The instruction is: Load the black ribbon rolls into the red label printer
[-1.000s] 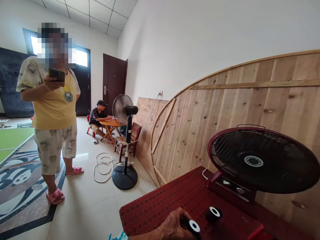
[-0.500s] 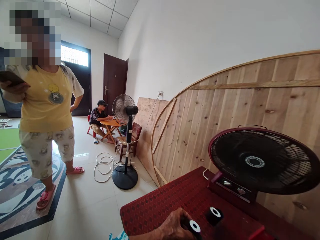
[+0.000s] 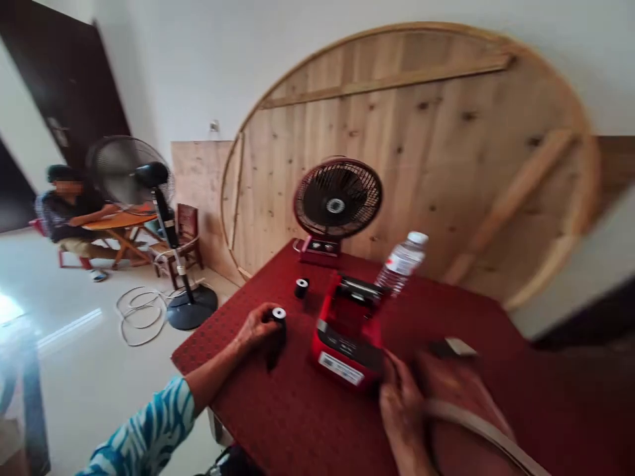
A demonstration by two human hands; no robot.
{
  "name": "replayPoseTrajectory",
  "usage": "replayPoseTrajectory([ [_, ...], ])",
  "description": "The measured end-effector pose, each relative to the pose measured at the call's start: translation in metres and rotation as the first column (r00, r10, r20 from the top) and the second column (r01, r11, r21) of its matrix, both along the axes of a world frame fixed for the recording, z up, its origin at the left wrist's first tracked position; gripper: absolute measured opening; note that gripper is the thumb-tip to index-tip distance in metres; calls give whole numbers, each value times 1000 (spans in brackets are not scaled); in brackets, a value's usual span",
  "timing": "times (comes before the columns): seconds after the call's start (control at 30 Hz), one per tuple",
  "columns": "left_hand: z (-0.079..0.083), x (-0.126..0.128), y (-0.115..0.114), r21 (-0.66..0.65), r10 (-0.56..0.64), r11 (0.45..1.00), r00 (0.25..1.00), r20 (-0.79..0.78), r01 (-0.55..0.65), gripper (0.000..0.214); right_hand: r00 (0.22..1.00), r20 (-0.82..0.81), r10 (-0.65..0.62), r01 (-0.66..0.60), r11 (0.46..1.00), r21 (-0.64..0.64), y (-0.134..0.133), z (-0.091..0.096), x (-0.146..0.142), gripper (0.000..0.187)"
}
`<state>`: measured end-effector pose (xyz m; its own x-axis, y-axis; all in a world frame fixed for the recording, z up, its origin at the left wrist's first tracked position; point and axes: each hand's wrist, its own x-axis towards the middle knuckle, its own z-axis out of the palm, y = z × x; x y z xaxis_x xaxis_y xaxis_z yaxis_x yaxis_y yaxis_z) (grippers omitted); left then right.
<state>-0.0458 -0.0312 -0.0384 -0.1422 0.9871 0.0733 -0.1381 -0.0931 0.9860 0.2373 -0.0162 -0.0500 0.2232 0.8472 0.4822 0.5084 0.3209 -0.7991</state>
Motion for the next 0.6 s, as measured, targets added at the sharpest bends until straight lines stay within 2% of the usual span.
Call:
replayPoseTrajectory([
  [0.1, 10, -2, 7, -30, -9, 1000, 997, -80, 7, 33, 994, -105, 8, -20, 993, -114, -3, -6, 9, 54],
  [0.3, 27, 11, 39, 77, -18, 997, 989, -147, 29, 31, 988, -154, 34, -46, 996, -73, 1, -3, -1, 48],
  [0.4, 23, 13, 51, 65, -49, 996, 986, -162, 60, 33, 986, -157, 64, -76, 994, -75, -2, -1, -1, 45],
  [0.6, 0, 12, 63, 68, -60, 994, 964, -260, 81, 33, 984, -166, 62, -77, 993, -88, -3, 3, -2, 44],
])
